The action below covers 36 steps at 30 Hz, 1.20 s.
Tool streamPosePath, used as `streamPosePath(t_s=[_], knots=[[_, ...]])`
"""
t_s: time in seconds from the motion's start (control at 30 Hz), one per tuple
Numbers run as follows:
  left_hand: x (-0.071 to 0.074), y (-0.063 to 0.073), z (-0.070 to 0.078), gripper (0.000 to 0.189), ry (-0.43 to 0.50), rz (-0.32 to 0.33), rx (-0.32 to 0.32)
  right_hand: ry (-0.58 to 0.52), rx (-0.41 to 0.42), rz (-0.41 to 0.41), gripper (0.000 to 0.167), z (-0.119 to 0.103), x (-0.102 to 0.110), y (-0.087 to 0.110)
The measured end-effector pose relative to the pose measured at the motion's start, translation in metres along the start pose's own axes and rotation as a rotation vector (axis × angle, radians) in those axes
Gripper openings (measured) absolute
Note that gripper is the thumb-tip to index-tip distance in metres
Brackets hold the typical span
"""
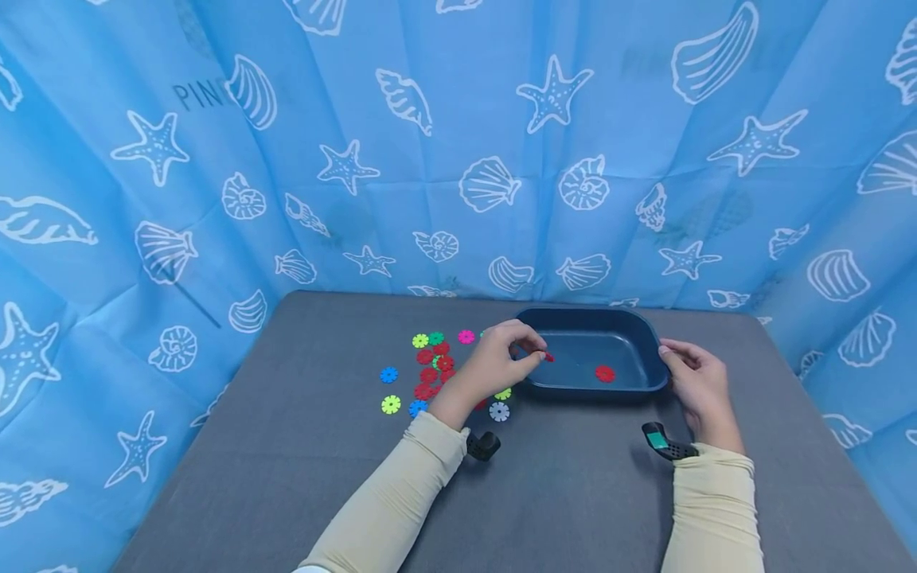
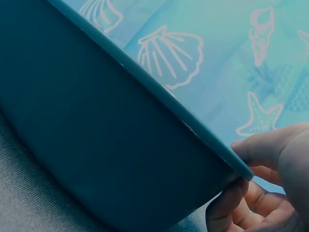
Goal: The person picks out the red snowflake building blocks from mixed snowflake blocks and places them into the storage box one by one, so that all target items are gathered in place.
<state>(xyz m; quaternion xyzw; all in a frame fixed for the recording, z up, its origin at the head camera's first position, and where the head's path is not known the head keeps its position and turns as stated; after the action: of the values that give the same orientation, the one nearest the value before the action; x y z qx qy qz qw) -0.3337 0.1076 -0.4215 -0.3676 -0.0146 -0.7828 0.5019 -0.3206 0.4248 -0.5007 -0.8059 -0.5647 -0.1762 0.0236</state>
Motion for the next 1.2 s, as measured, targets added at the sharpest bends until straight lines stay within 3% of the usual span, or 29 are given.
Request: streamPosePath(t_s=[0.27, 0.57, 1.2], knots=[[0.006, 0.005, -0.005, 0.016, 0.033, 0.007, 0.028, 0.013, 0.001, 0.012, 0.053, -0.001, 0.0, -0.001], [0.032, 0.017, -0.015, 0.017, 0.035, 0.075, 0.089, 0.002, -0.003, 0.011, 0.055, 0.0, 0.001, -0.001], [0.087, 0.062, -0.074, 0.014, 0.033, 0.199, 0.242, 0.012, 0.004, 0.009, 0.055, 0.001, 0.0, -0.002]])
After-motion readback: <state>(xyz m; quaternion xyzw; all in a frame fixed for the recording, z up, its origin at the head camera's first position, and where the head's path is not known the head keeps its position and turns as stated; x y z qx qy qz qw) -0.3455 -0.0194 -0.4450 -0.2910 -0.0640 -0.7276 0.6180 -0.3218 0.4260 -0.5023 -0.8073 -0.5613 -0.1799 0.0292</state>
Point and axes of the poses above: each hand's wrist, its own y-axis away from the middle knuckle, its own x-axis out of the back of the hand, z = x × y, the point moved 9 cm from there along -y, towards the middle knuckle, and after that the axes turned 3 degrees about -y, right-handed, at the moved point
